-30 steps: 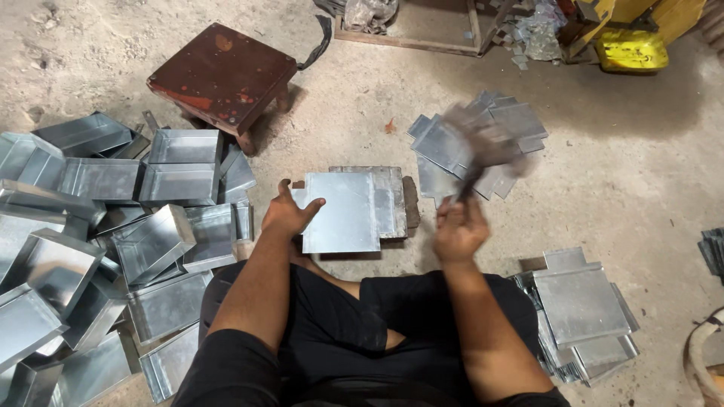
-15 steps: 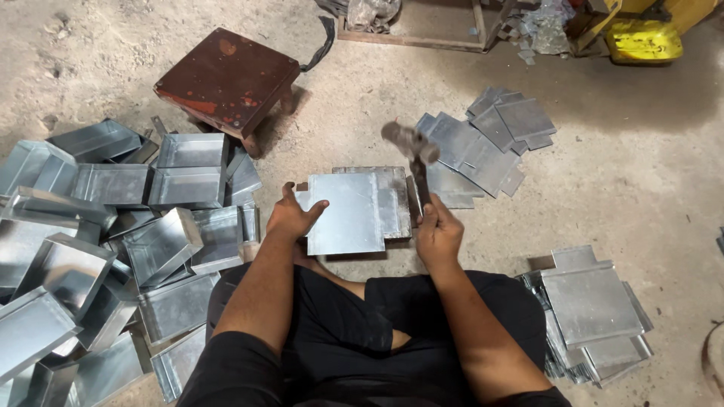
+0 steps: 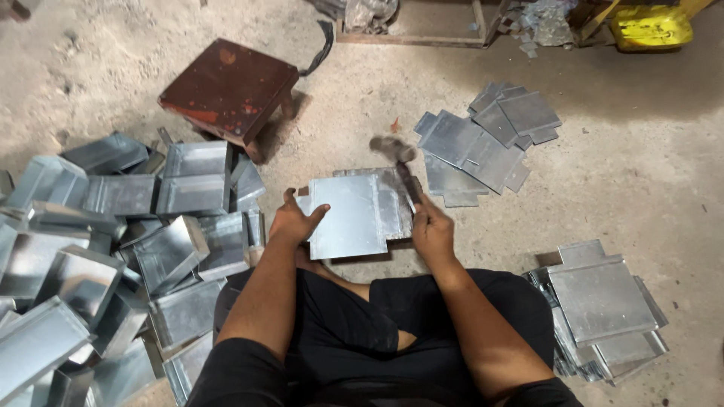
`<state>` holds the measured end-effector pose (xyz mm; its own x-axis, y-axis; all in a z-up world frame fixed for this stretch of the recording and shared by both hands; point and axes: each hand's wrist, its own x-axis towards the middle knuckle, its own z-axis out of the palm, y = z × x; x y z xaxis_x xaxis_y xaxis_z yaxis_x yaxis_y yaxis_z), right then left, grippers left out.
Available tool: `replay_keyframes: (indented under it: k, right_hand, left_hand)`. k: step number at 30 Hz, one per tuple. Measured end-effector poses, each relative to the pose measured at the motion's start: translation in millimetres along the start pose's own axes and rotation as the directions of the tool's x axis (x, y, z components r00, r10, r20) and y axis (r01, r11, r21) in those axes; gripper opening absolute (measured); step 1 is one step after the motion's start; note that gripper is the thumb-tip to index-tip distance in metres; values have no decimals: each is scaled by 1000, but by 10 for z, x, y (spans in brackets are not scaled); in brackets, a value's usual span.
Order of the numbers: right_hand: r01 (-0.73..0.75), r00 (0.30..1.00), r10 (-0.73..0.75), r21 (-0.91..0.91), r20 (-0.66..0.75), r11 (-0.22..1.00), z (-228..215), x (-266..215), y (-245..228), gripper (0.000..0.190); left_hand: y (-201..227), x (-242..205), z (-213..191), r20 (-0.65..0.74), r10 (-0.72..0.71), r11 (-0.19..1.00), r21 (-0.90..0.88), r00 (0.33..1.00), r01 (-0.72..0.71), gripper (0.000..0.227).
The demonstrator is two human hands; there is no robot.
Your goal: The person sits on the floor and uses a hammer to strike a stack of rectangular metal sheets placed on a small wooden block. The person repeatedly hits the metal sheets to flatten or shape them, occasionally adjusting the stack with their left hand.
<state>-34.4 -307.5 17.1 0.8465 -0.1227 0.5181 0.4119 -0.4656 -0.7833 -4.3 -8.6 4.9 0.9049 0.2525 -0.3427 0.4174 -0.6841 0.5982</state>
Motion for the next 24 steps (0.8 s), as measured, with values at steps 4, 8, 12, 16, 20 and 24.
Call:
replay_keyframes:
  k: [4, 8, 12, 16, 20, 24]
  right_hand:
    - [-301, 895, 390, -350, 218, 887, -3, 22, 56, 28]
    - [-162, 967, 195, -195, 162, 967, 62, -25, 157, 31]
    - [-267, 910, 363, -383, 203, 884, 98, -59, 261, 30]
    - [-271, 944, 298, -183, 139, 945, 61, -18, 235, 33]
    - [-368, 924, 374, -74, 84, 927, -153, 20, -33, 36]
    - [-139, 990, 136, 158, 25, 978, -580, 60, -358, 31]
  left_hand:
    - [8, -51, 59, -25, 13, 1000, 14, 1000, -13, 115]
    - [-51, 7, 63, -39, 17, 1000, 16, 999, -17, 115]
    - [-76, 38, 101, -70, -21, 998, -65, 997, 16, 113]
    - [-53, 24, 94, -198, 14, 990, -135, 980, -42, 108]
    - [-72, 62, 25, -227, -83, 987, -156, 970, 48, 106]
    - [-92, 86, 79, -305, -116, 981, -182, 945, 62, 102]
